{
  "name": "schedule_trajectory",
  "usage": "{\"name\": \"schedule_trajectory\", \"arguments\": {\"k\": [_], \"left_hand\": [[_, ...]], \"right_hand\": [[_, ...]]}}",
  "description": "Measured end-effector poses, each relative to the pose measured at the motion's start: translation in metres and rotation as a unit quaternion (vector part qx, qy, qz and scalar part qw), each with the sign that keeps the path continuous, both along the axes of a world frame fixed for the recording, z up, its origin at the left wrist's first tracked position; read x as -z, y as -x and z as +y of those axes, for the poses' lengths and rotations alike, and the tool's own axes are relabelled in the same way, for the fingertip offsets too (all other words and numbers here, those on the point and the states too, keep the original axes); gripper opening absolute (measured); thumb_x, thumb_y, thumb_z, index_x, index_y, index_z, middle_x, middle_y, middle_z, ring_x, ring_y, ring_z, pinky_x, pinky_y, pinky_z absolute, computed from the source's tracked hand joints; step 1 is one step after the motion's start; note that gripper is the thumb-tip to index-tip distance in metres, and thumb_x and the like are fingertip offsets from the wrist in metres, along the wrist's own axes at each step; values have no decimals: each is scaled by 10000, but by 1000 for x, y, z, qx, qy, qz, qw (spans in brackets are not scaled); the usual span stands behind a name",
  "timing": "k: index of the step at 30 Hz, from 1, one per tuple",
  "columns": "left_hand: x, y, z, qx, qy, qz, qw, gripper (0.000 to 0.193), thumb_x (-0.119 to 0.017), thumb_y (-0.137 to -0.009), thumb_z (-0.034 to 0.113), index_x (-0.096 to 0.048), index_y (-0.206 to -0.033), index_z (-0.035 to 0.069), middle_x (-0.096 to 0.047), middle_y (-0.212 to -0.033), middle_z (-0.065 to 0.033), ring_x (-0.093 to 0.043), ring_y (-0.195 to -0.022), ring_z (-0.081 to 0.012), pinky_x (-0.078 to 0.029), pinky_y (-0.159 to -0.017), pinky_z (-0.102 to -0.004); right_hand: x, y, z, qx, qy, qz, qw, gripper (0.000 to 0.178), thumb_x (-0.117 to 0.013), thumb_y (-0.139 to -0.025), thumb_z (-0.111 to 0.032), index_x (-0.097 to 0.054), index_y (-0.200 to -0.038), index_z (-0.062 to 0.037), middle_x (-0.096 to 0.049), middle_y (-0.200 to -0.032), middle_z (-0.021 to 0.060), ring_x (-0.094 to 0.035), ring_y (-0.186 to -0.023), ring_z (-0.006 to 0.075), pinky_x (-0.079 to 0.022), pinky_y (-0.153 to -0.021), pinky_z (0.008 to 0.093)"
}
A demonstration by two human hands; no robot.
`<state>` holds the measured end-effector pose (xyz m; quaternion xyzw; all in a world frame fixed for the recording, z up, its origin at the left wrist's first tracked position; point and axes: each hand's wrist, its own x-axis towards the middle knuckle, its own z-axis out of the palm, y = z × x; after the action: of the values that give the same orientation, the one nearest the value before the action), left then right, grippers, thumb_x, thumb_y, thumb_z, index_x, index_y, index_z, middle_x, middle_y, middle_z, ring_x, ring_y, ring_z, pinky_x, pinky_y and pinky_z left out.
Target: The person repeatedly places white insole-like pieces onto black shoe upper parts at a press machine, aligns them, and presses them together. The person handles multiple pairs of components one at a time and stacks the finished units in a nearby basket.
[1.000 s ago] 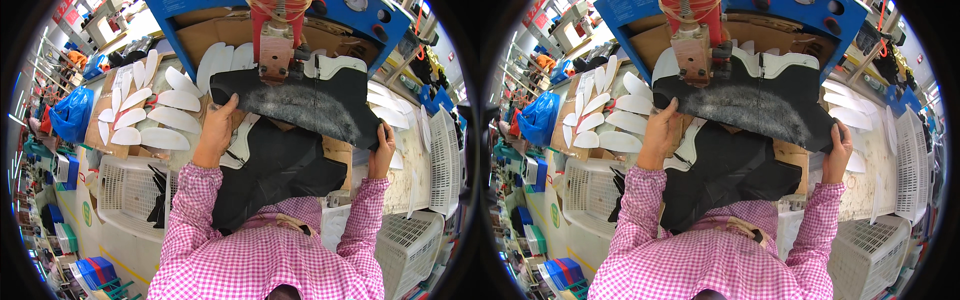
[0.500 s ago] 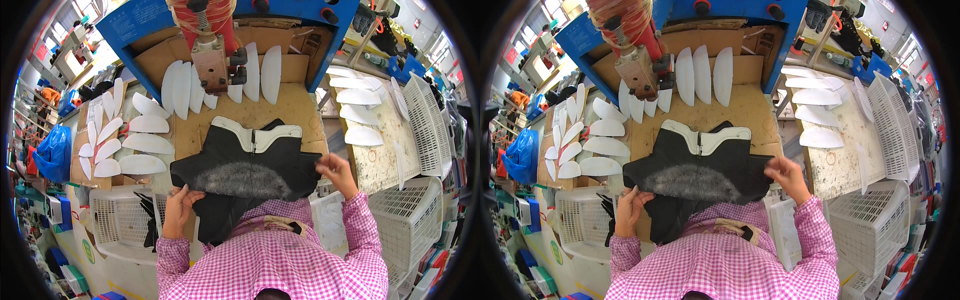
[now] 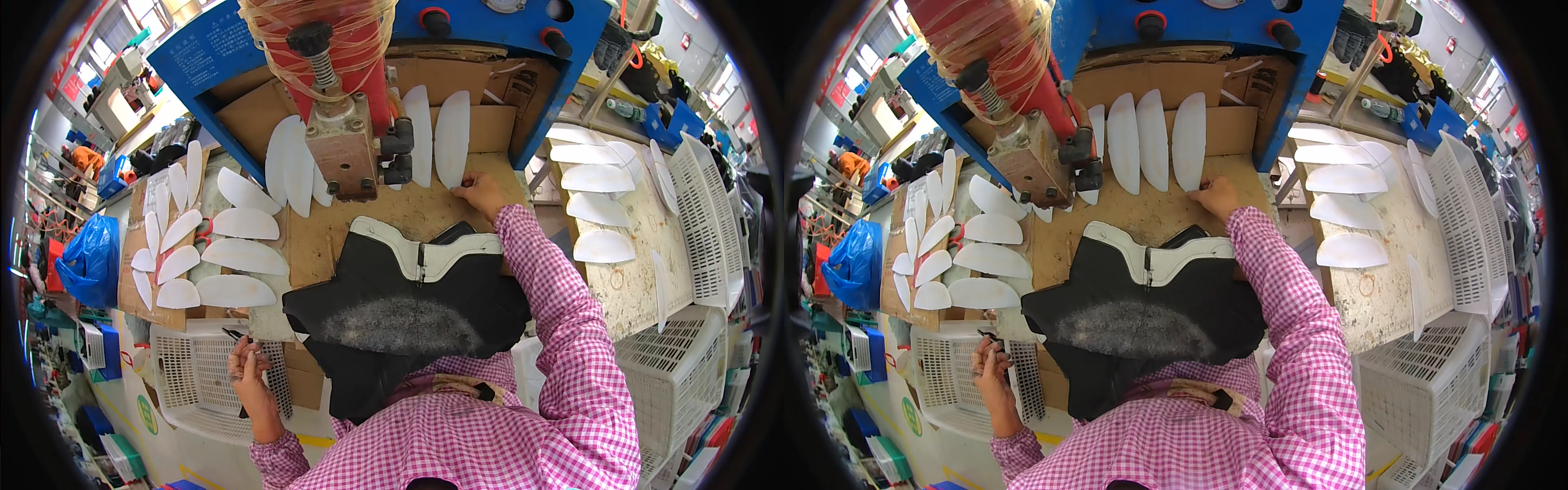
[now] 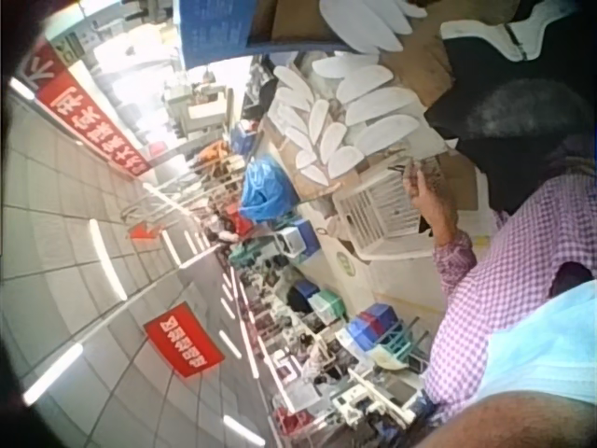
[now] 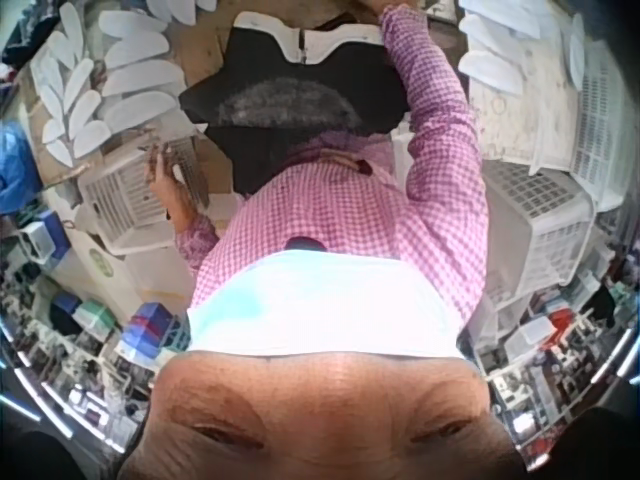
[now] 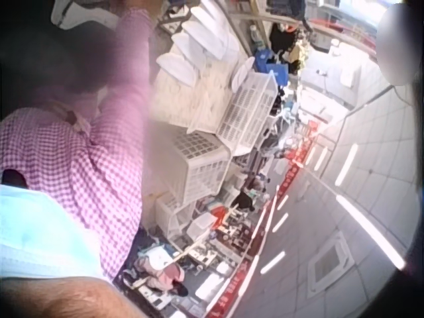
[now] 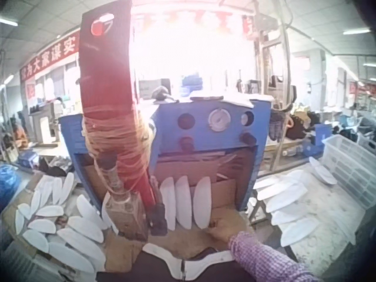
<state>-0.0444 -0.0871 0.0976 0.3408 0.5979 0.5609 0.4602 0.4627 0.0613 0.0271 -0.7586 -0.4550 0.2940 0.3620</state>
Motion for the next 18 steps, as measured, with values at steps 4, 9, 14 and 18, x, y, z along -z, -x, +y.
{"name": "schedule_trajectory", "arguments": {"k": [4, 9, 14, 18], "left_hand": [[-11, -4, 4, 9, -27, 15, 999, 285, -506, -923, 34, -532, -1200, -29, -591, -989, -77, -545, -769, -100, -467, -664, -226], [-43, -49, 12, 65, -75, 102, 990, 262, -517, -920, 53, -572, -1162, -31, -628, -989, -91, -577, -786, -129, -482, -710, -265], [-61, -129, 21, 256, -88, 15, 963, 314, -559, -916, 82, -557, -1207, -37, -655, -1040, -120, -638, -869, -177, -505, -784, -280], [-62, -208, 26, 386, -43, -120, 914, 516, -562, -949, 236, -402, -1355, -40, -593, -1198, -157, -616, -1035, -231, -511, -830, -311]], "right_hand": [[15, -4, 8, 19, -23, -33, 999, 279, -740, -698, -190, -699, -900, -2, -681, -768, 133, -650, -680, 220, -509, -655, 334], [2, -31, -15, 76, -50, -26, 996, 168, -690, -755, -102, -658, -852, 31, -625, -711, 63, -588, -655, 135, -472, -602, 273], [-56, -40, -82, 85, -256, 34, 962, 136, -652, -791, -55, -601, -893, 19, -600, -708, 46, -574, -642, 102, -455, -573, 241], [-108, -3, -163, 101, -299, -67, 946, 120, -646, -787, -19, -561, -867, 11, -573, -713, 37, -542, -621, 81, -435, -560, 221]]}}
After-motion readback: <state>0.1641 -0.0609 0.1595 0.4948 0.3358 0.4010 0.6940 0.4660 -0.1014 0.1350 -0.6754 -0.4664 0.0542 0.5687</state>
